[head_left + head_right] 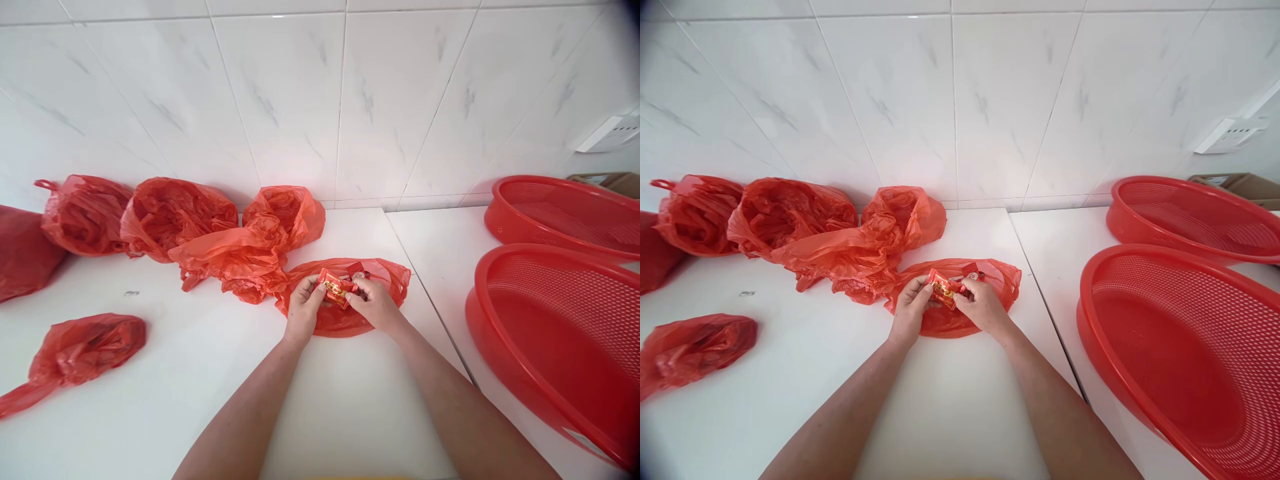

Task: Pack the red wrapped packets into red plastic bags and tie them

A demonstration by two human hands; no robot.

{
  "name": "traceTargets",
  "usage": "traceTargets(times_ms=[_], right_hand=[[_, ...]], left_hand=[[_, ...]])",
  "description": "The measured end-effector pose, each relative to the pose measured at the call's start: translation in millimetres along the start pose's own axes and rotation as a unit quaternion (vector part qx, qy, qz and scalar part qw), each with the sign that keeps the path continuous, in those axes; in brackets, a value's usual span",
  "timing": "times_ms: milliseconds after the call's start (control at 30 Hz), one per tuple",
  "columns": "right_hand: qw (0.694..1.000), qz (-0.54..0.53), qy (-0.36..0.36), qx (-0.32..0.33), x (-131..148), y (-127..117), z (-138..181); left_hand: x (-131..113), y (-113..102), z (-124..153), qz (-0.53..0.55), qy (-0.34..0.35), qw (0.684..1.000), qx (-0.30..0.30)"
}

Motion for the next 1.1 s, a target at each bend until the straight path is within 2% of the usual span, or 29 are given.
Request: traceTargets(times_ms=[167, 367, 567, 733, 1100], right_hand=[[0.999, -0.029, 0.005, -0.016, -3, -7, -2], [0.998, -0.057, -0.011, -0.002, 2, -6, -1], [1.0, -0.026, -0.011, 0.004, 1, -3, 1], [1.0, -0.001, 0.006, 0.019, -3, 4, 1], [0.999, -0.006, -0.033, 0.038, 5, 8, 2]], left_hand=[[4, -3, 0, -0.026, -0.016, 0.999, 0.01], [4, 1, 0, -0.036, -0.014, 0.999, 0.021], [6, 6, 4, -0.01, -0.034, 0.998, 0.043], [8, 8, 3, -0.052, -0.026, 0.996, 0.065], [8, 9, 1, -0.09, -0.004, 0.992, 0.086]])
Point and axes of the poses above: each hand's wrist, its own z-axis away from the middle knuckle, its own y-axis out of the palm, x = y × z, the point moved 10 cm from there along -z, towards the middle knuckle, and after that the axes turned 10 degrees about y, right-handed, at the moved point
